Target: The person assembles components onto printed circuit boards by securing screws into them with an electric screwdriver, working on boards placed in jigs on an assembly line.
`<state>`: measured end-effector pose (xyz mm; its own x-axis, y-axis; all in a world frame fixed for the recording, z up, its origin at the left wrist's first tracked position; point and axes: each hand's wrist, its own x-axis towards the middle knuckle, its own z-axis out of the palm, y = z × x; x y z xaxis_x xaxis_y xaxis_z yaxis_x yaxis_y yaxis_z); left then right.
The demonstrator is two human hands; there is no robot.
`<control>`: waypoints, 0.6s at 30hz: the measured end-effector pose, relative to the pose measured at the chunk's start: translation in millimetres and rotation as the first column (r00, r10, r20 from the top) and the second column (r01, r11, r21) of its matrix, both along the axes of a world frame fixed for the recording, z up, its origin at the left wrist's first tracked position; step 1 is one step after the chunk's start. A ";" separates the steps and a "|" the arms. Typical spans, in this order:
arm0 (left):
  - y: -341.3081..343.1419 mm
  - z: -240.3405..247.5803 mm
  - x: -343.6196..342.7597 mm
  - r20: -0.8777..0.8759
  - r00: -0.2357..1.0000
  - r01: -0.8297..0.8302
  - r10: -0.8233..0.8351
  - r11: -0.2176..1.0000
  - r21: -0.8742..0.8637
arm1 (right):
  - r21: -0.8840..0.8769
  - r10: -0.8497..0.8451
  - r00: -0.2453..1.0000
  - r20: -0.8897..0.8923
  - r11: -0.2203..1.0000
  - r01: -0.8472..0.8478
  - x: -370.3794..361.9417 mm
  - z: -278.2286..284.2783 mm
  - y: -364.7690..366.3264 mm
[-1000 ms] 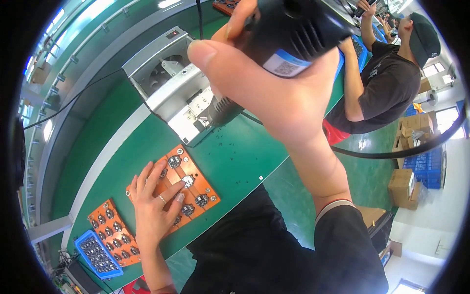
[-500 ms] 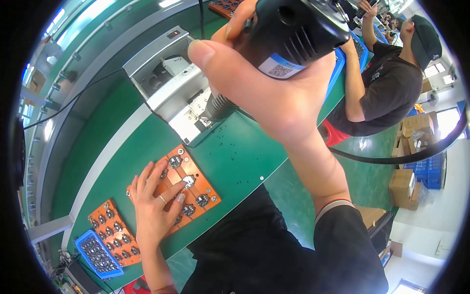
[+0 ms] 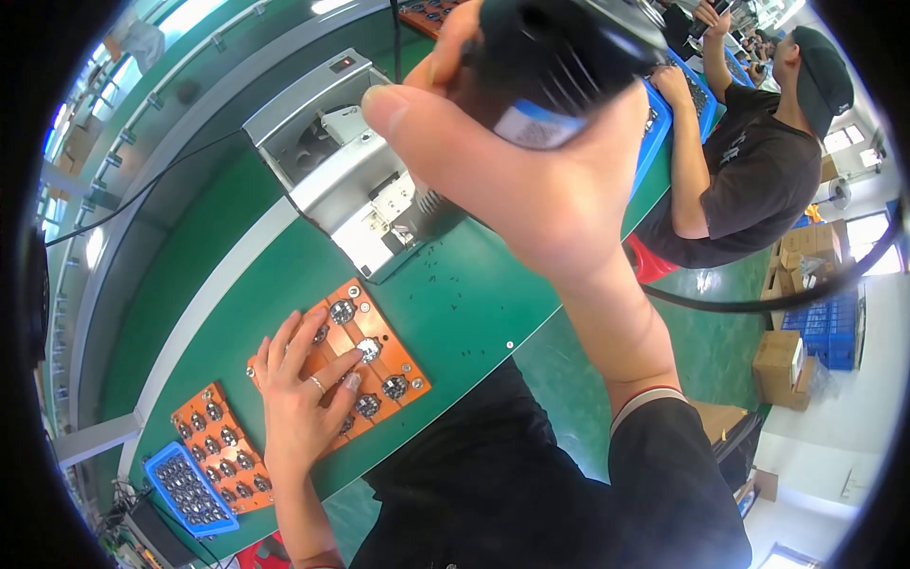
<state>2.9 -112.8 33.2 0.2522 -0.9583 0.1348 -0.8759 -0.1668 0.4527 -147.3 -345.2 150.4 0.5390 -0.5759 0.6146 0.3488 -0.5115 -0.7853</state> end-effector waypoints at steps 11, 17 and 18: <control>2.9 0.9 1.6 0.005 1.000 0.000 0.000 1.000 0.003 | 0.260 0.044 0.986 0.162 0.962 -0.086 0.3 0.1 -2.1; 3.6 -0.6 5.2 -0.033 0.999 -0.006 0.006 1.000 0.003 | 0.284 0.221 0.938 0.268 0.912 -0.296 -2.1 -15.5 27.0; 2.1 0.2 6.4 -0.041 0.999 0.012 -0.012 1.000 0.007 | 0.304 0.219 0.943 0.251 0.907 -0.292 -1.8 -22.1 37.6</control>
